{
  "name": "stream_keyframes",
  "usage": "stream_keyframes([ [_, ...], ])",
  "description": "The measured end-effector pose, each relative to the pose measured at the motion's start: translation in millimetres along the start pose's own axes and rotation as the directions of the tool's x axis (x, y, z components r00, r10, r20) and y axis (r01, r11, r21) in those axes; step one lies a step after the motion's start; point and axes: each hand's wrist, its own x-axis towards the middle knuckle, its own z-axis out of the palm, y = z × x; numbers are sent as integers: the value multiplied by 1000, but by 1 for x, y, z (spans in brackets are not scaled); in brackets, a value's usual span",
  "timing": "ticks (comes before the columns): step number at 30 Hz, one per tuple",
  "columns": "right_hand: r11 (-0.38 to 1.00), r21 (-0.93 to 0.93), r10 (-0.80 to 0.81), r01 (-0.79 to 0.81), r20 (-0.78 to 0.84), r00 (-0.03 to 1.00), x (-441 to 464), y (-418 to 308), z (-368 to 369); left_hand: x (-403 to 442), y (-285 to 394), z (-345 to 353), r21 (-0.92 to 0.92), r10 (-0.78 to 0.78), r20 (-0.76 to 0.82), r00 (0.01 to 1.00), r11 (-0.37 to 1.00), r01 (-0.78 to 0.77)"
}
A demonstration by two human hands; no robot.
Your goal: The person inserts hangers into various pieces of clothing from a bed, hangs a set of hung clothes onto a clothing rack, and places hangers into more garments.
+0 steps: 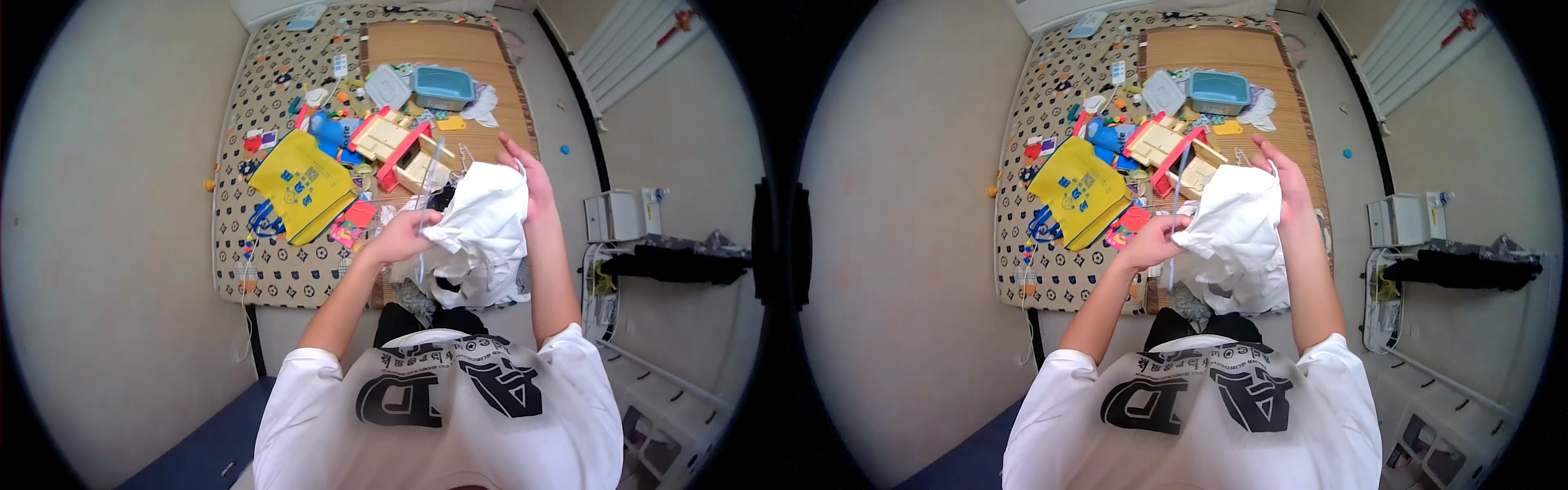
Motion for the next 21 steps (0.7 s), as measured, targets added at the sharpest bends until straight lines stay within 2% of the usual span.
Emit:
stream_keyframes([
  [1, 969, -202, -172, 144, -129, 977, -6, -3, 8, 6, 13, 10, 4, -11, 12, 1000, 1000, 11],
  [2, 879, -408, -357, 248, -217, 909, -10, -5, 16, 9, 28, 17, 9, -114, -51, 992, 993, 114],
  [3, 740, -602, -538, 301, -260, 802, -14, -8, 23, 12, 41, 24, 9, -53, -135, 989, 998, 55],
  [4, 407, -865, -772, 293, -155, 616, -16, -6, 18, 16, 52, 31, 14, 9, -220, 975, 1000, -6],
  [5, 141, -940, -815, 310, 67, 575, -26, -4, 12, 20, 62, 36, 24, 70, -305, 950, 998, -65],
  [7, -396, -869, -712, 297, 495, 499, -59, 20, 28, 27, 81, 42, 52, 89, -379, 921, 996, -75],
  [8, -447, -837, -612, 317, 544, 574, -72, 32, 40, 30, 88, 43, 44, 72, -396, 916, 997, -59],
  [9, -491, -802, -503, 341, 580, 640, -80, 42, 49, 32, 93, 45, 36, 53, -411, 910, 998, -42],
  [10, -464, -814, -476, 349, 562, 677, -81, 48, 49, 34, 98, 46, 7, 37, -373, 927, 999, -37],
  [12, -409, -836, -414, 367, 528, 742, -79, 54, 43, 36, 110, 48, 88, 44, -350, 936, 996, -14],
  [14, -311, -873, -481, 375, 485, 730, -76, 53, 29, 39, 115, 50, 106, 83, -326, 942, 993, -51],
  [15, -259, -888, -511, 381, 460, 726, -73, 53, 26, 38, 119, 49, 278, 93, -315, 944, 960, -2],
  [16, -317, -855, -593, 411, 517, 617, -70, 53, 24, 36, 125, 47, 442, 101, -303, 948, 896, 46],
  [17, -240, -891, -641, 386, 444, 626, -71, 48, 23, 34, 130, 45, 590, 107, -289, 951, 802, 89],
  [18, -161, -919, -681, 360, 367, 634, -74, 40, 26, 32, 130, 43, 693, 165, -260, 951, 718, 64],
  [19, -78, -939, -714, 334, 286, 639, -75, 33, 28, 30, 131, 41, 758, 149, -261, 954, 643, 107],
  [20, 66, -902, -741, 426, 242, 626, -71, 30, 25, 27, 134, 40, 815, 133, -263, 956, 560, 147],
  [21, 33, -899, -732, 437, 276, 622, -70, 24, 27, 25, 136, 38, 863, 116, -266, 957, 472, 183],
])
